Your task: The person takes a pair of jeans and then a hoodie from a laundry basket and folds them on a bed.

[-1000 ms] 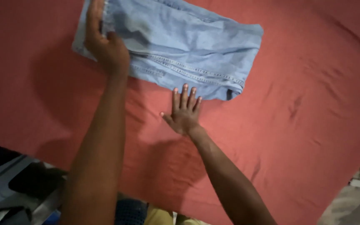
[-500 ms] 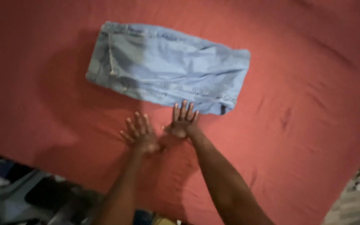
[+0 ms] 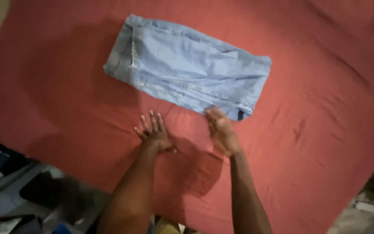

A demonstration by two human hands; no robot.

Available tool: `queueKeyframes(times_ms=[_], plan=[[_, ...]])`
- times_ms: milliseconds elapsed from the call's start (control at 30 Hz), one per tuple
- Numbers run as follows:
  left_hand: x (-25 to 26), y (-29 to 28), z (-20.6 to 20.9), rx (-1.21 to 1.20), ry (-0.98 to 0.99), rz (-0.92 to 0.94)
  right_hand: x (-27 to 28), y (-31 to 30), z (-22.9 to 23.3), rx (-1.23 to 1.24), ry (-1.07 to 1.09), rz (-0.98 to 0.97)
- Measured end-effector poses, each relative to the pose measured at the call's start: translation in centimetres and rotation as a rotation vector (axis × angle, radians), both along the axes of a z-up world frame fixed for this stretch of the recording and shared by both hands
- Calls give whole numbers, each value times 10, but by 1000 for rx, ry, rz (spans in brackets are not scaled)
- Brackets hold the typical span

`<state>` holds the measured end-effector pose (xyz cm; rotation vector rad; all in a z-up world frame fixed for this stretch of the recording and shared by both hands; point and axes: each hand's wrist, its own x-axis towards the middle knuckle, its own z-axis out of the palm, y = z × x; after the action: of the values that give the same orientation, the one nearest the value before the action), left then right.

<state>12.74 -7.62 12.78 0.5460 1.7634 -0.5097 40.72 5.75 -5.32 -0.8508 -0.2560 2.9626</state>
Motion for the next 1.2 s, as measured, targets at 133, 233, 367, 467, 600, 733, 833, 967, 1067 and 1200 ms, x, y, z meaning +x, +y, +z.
queueKeyframes(times_ms=[133, 233, 367, 467, 600, 733, 833, 967, 1067, 1200], plan=[[-4, -2, 2, 49, 24, 38, 7, 31, 56, 442, -522, -453], [-7, -13, 0, 67, 28, 50, 5, 35, 21, 655, -628, -606], [-12, -14, 1, 120, 6, 64, -47, 70, 62, 919, -808, -679], [-13, -22, 5, 135, -6, 74, -58, 83, 55, 912, -841, -733], [-16, -31, 6, 174, -31, 107, 7, 107, -3, 818, -612, -690], [-30, -30, 16, 191, -53, 111, -50, 100, 65, 828, -532, -798], [-23, -38, 7, 211, -79, 121, -92, 98, 115, 1013, -657, -840], [-21, -44, -9, 286, -43, 123, -151, 91, 166, 1533, -664, -792], [-18, -46, -9, 342, -12, 143, -223, 51, 219, 1619, -690, -714], [-23, -35, -5, 278, -80, 137, -320, -25, 242, 1608, -543, -630]])
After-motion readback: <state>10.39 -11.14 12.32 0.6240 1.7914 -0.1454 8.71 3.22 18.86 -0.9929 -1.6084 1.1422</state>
